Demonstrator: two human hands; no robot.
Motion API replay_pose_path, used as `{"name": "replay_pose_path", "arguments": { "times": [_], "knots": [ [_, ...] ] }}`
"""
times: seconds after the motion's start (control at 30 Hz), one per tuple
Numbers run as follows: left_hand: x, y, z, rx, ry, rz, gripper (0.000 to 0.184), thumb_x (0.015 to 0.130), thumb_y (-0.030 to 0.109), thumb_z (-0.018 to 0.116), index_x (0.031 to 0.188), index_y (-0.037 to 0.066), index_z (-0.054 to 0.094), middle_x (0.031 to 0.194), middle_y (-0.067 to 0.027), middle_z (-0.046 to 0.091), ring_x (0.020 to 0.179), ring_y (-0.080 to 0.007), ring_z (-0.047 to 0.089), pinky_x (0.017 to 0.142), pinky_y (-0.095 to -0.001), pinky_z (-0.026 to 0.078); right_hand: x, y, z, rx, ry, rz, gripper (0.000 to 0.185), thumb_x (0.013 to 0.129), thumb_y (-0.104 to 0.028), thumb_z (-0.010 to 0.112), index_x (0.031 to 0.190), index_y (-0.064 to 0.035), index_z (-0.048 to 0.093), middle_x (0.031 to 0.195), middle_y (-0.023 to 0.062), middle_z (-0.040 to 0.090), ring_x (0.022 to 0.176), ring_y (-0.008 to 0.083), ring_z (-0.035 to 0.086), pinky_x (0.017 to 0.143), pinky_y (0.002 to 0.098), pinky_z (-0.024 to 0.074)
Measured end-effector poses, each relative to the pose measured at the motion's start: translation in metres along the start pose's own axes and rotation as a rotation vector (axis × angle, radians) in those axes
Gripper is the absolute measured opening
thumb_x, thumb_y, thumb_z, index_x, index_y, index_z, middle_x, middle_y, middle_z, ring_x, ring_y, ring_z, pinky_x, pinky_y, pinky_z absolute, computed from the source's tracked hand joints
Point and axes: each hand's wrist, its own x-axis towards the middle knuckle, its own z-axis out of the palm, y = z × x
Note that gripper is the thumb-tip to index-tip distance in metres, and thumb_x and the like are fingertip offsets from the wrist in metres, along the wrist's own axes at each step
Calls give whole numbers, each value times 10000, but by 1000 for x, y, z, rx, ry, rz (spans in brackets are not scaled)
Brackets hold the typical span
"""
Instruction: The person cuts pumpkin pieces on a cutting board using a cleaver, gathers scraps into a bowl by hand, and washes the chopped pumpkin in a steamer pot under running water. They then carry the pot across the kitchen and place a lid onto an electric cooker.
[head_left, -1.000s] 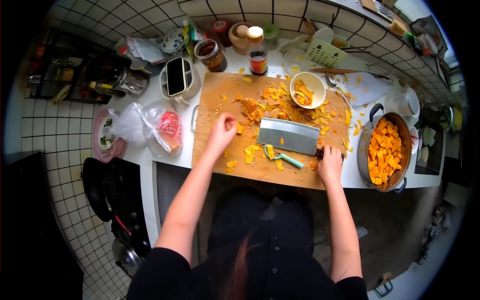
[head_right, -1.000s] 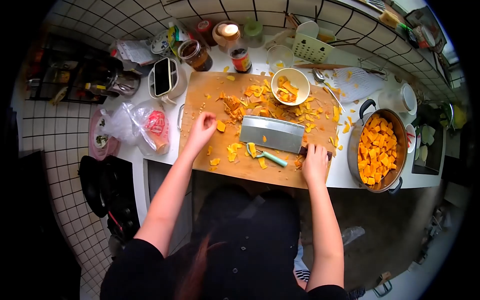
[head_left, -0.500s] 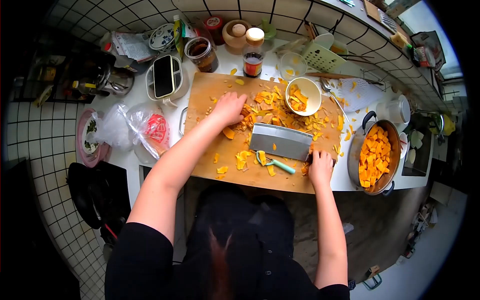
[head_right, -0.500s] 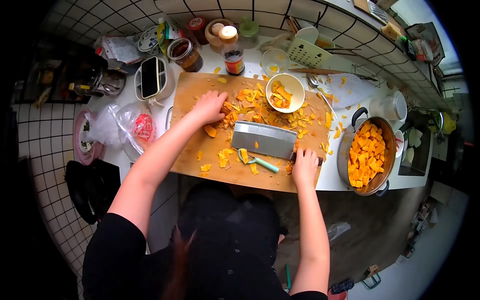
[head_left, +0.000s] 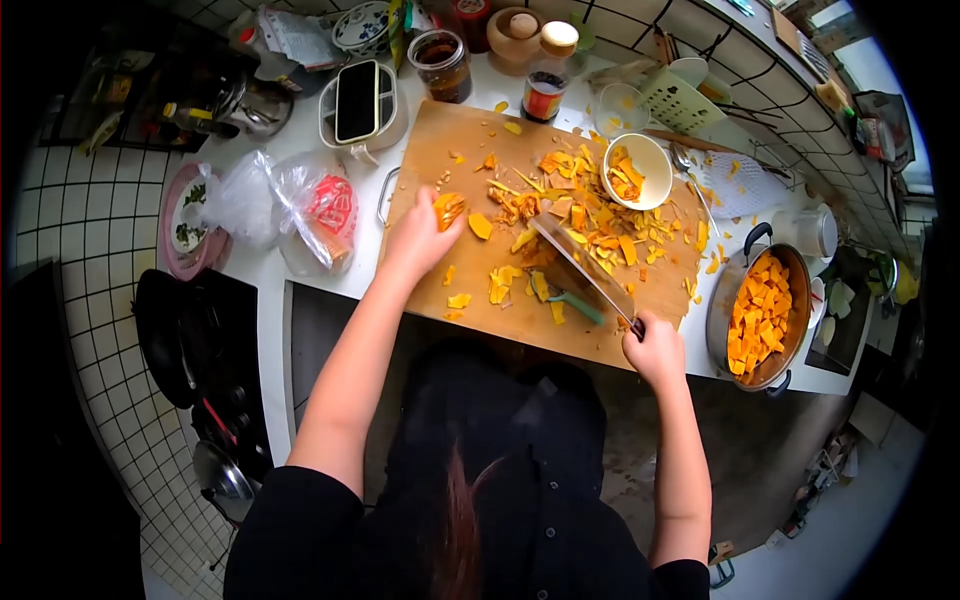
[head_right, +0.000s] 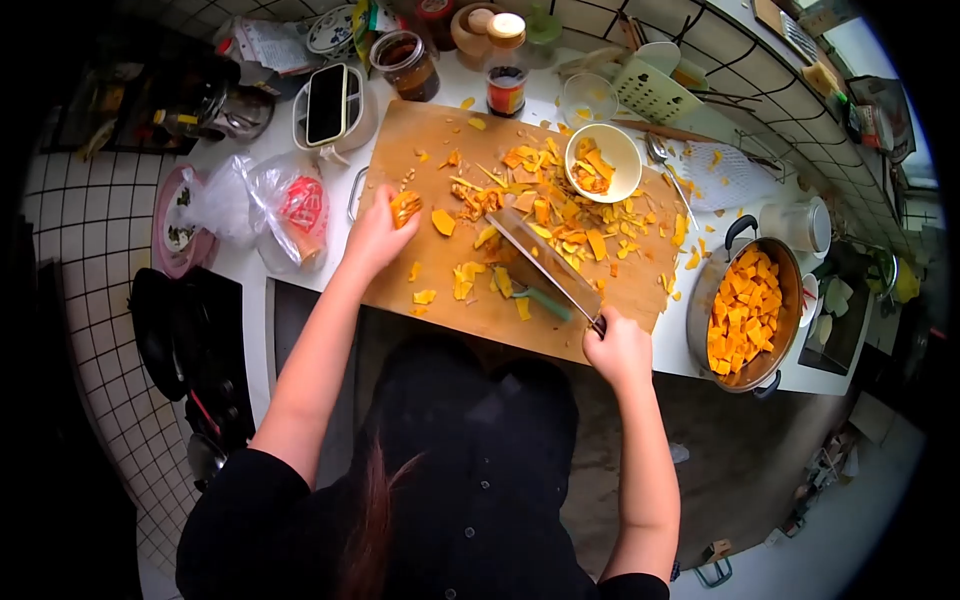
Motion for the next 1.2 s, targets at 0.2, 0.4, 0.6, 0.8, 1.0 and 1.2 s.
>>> {"name": "replay_pose_path", "arguments": {
  "times": [0.2, 0.4, 0.6, 0.8, 1.0, 1.2],
  "knots": [
    [-44, -70, 66, 125, 361, -75, 470, 796, 282, 617, 1057, -27, 377, 943, -268, 568, 844, -416, 585, 697, -449, 483, -40, -33, 28, 565, -77, -8, 170, 703, -119, 531, 781, 29, 498, 556, 136, 442, 518, 172, 424, 509, 332, 383],
    [-58, -47, 48, 143, 238, -49, 416, 868, 383, 508, 983, -7, 421, 912, -232, 548, 794, -398, 581, 691, -452, 481, -48, -90, 63, 712, -244, 3, 201, 727, -146, 522, 830, 27, 516, 629, 111, 505, 598, 187, 493, 581, 327, 418],
    [-40, -70, 33, 135, 13, 129, 394, 916, 390, 421, 937, 0, 474, 846, -253, 585, 767, -409, 581, 656, -473, 479, -51, -122, 100, 948, -343, 21, 184, 751, -156, 511, 814, 17, 515, 611, 75, 510, 566, 158, 500, 543, 306, 415],
    [-45, -59, 26, 327, 11, 191, 424, 920, 418, 394, 899, 8, 497, 810, -231, 604, 755, -362, 603, 633, -453, 490, -61, -140, 111, 1134, -382, 129, 157, 767, -155, 507, 787, 0, 504, 563, 37, 494, 459, 121, 469, 448, 273, 398],
    [-26, -81, 41, 435, 7, 344, 391, 930, 344, 381, 746, 38, 540, 592, -169, 591, 567, -366, 592, 548, -460, 488, -63, -141, 118, 1145, -400, 124, 94, 786, -133, 483, 790, -40, 470, 610, 26, 470, 460, 93, 426, 416, 248, 375],
    [-31, -83, 51, 334, 120, 302, 434, 936, 278, 337, 656, 40, 567, 579, -175, 585, 545, -360, 585, 532, -452, 486, -60, -161, 121, 1297, -430, 171, 241, 897, -267, 460, 761, -69, 438, 580, -8, 395, 427, 67, 351, 384, 224, 329]
  ]
}}
